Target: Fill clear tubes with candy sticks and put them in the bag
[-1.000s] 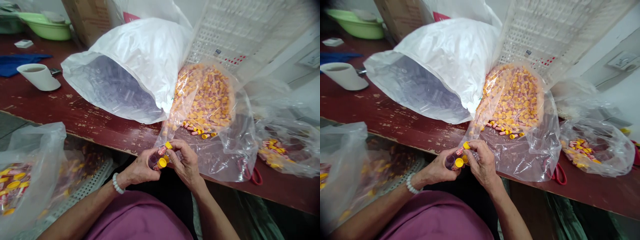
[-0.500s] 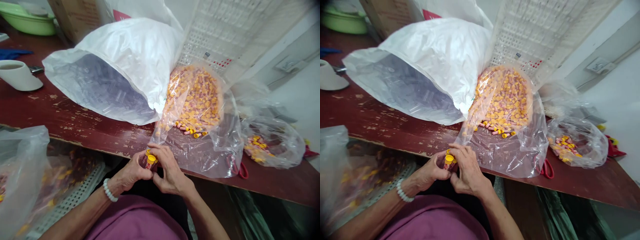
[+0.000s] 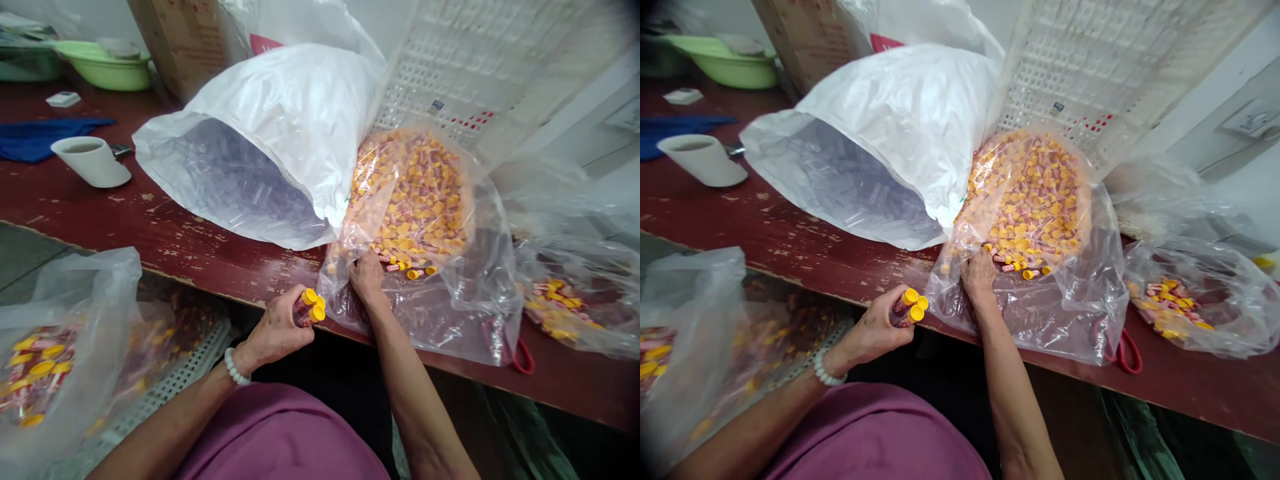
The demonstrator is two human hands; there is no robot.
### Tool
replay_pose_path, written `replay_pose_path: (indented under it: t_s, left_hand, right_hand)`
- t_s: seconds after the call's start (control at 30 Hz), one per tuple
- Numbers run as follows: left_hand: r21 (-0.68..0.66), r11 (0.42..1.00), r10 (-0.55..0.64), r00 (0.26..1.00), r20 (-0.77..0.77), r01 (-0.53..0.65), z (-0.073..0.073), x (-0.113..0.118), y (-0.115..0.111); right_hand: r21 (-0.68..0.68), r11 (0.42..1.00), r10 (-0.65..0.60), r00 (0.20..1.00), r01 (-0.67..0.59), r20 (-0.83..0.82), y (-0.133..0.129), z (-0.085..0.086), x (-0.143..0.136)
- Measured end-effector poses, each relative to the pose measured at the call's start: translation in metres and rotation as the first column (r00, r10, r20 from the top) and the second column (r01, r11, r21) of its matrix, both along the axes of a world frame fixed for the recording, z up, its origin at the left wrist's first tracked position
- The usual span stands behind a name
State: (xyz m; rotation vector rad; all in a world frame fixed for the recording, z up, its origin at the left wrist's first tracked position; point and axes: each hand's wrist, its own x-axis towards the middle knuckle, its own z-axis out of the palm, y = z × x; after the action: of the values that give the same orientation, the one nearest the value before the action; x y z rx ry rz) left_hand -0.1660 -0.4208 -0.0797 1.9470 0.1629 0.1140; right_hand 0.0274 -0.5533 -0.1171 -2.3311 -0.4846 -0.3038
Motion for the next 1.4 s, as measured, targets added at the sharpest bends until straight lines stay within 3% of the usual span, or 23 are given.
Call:
replay_pose_path:
  t_s: [0.1, 0.2, 0.3, 0.37, 0.47, 0.53, 0.6, 0.73, 0.87, 0.97, 1.13, 1.27, 1.4]
  left_hand:
    - [0.123, 0.992, 0.024, 0.999, -0.024, -0.021, 0.008, 0.000, 0.001]
    - [0.205, 0.979, 0.033, 0.998, -0.060, -0.019, 0.011, 0.001, 0.003]
    - [0.264, 0.964, 0.019, 0.996, -0.091, 0.006, 0.011, 0.003, 0.000]
    - [0.283, 0.958, -0.012, 0.994, -0.105, 0.042, 0.012, 0.004, -0.004]
    - [0.299, 0.949, -0.067, 0.992, -0.106, 0.096, 0.013, 0.006, -0.010]
    - [0.311, 0.945, -0.080, 0.993, -0.089, 0.104, 0.014, 0.006, -0.012]
    - [0.295, 0.951, -0.079, 0.994, -0.074, 0.098, 0.016, 0.005, -0.012]
    - [0.186, 0.980, -0.063, 0.996, -0.064, 0.074, 0.014, 0.003, -0.008]
    - [-0.070, 0.993, -0.094, 0.994, -0.053, 0.090, 0.006, 0.002, -0.013]
    - [-0.291, 0.946, -0.162, 0.986, -0.042, 0.143, -0.001, 0.003, -0.019]
    - [-0.353, 0.931, -0.128, 0.990, -0.065, 0.097, -0.001, 0.005, -0.015]
    - [-0.520, 0.852, -0.154, 0.977, -0.144, 0.058, 0.006, -0.001, -0.004]
    - [-0.636, 0.771, -0.166, 0.973, -0.160, 0.027, 0.005, -0.008, 0.000]
  right_hand:
    - [0.006, 0.999, -0.044, 0.999, 0.044, 0.000, -0.011, 0.008, -0.007]
    - [0.090, 0.995, -0.034, 0.999, 0.037, -0.034, -0.033, 0.031, -0.039]
    - [0.298, 0.932, 0.253, 0.958, -0.205, -0.135, -0.046, 0.057, -0.091]
    - [0.284, 0.890, 0.395, 0.914, -0.355, -0.094, -0.045, 0.070, -0.121]
    - [0.151, 0.839, 0.523, 0.851, -0.523, 0.046, -0.036, 0.078, -0.146]
    - [0.091, 0.817, 0.560, 0.822, -0.569, 0.103, -0.033, 0.078, -0.149]
    - [0.074, 0.831, 0.540, 0.832, -0.551, 0.126, -0.032, 0.077, -0.148]
    - [-0.011, 0.884, 0.464, 0.873, -0.468, 0.150, -0.033, 0.070, -0.148]
    - [-0.149, 0.843, 0.536, 0.830, -0.516, 0.155, -0.027, 0.057, -0.156]
    - [-0.145, 0.837, 0.546, 0.821, -0.528, 0.164, -0.020, 0.048, -0.161]
    - [-0.049, 0.834, 0.552, 0.827, -0.550, 0.108, -0.018, 0.048, -0.157]
    - [0.060, 0.833, 0.544, 0.834, -0.550, 0.095, -0.020, 0.052, -0.148]
    - [-0.107, 0.814, 0.580, 0.806, -0.571, 0.119, -0.014, 0.042, -0.147]
